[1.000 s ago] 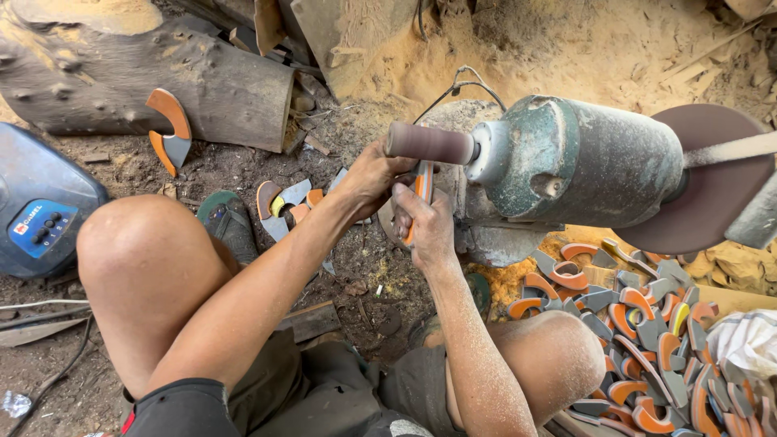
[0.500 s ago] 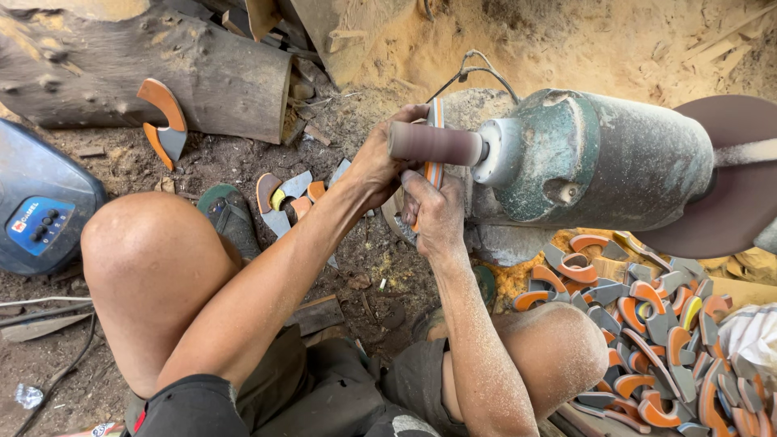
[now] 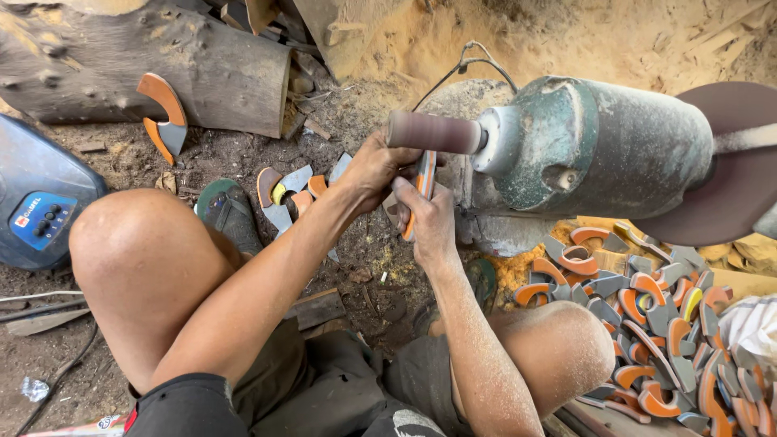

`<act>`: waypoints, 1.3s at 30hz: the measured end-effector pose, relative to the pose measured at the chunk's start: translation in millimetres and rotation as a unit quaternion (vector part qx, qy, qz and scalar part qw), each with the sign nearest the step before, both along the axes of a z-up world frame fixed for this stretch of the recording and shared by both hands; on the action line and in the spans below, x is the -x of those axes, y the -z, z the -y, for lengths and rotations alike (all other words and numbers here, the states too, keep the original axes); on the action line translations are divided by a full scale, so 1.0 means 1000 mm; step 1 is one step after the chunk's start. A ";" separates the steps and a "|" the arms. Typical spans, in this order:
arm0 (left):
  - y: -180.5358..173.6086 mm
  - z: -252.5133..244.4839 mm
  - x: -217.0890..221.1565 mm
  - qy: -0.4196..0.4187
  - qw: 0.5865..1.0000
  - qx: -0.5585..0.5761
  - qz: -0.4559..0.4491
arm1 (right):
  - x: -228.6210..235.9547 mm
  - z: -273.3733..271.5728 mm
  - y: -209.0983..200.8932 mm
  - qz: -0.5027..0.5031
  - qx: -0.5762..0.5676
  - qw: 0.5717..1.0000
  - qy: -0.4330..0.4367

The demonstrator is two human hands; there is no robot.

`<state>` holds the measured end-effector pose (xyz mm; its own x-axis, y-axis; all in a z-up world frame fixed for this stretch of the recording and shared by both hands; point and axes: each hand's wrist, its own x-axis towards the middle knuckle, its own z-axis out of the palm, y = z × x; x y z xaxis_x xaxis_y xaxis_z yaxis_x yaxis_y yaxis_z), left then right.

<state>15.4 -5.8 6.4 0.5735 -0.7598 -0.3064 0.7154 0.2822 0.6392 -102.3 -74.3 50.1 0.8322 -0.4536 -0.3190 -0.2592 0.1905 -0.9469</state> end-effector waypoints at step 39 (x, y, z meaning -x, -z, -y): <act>-0.009 -0.002 0.001 0.008 0.996 0.012 0.091 | 0.004 -0.004 0.003 0.044 0.031 0.998 0.024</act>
